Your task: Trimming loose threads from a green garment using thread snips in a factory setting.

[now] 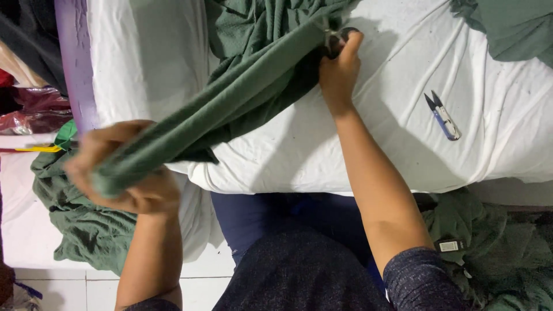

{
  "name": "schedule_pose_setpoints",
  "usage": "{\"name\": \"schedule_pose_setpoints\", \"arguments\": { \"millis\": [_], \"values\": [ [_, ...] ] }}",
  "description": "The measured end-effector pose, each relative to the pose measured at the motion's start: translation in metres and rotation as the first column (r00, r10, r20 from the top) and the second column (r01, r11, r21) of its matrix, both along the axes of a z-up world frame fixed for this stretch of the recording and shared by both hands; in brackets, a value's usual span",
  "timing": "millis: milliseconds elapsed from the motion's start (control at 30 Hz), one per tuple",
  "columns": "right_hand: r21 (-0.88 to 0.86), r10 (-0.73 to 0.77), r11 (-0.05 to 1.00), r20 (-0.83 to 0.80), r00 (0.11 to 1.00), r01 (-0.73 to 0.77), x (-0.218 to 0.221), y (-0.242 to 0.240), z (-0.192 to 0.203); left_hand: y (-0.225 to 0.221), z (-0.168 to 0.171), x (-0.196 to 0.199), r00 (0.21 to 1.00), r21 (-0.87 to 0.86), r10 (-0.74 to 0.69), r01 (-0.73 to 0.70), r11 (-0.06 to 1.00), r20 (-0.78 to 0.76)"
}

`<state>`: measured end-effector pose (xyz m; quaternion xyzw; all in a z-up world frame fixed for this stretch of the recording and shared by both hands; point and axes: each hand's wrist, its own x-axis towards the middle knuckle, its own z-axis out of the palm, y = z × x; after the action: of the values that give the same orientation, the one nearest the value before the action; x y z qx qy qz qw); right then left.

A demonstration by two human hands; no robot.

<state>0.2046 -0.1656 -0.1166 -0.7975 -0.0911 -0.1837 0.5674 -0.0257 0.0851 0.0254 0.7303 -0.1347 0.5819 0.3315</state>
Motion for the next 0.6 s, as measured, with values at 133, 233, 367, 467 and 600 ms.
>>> {"name": "schedule_pose_setpoints", "arguments": {
  "millis": [133, 233, 367, 467, 600],
  "values": [
    [0.023, -0.121, 0.992, 0.001, 0.993, 0.121, 0.038, -0.031, -0.047, 0.035, 0.002, 0.001, 0.947, 0.036, 0.318, -0.32, 0.947, 0.036],
    [0.427, 0.043, 0.901, 0.082, 0.996, -0.074, 0.04, -0.062, -0.021, 0.057, 0.0, -0.003, 0.958, -0.037, 0.193, -0.205, 0.978, -0.212],
    [0.375, -0.161, 0.906, -0.126, 0.979, 0.197, 0.016, -0.133, 0.071, 0.084, -0.004, -0.02, 0.823, -0.024, 0.149, -0.194, 0.981, -0.548],
    [0.471, -0.005, 0.882, 0.049, 0.999, -0.018, 0.0, -0.201, 0.103, 0.076, 0.011, -0.031, 0.674, 0.022, 0.136, -0.175, 0.984, -0.726],
    [0.474, -0.046, 0.868, -0.218, 0.975, 0.147, -0.027, -0.258, 0.078, 0.059, 0.015, -0.04, 0.48, 0.423, 0.382, -0.026, 0.906, -0.79]
  ]
}}
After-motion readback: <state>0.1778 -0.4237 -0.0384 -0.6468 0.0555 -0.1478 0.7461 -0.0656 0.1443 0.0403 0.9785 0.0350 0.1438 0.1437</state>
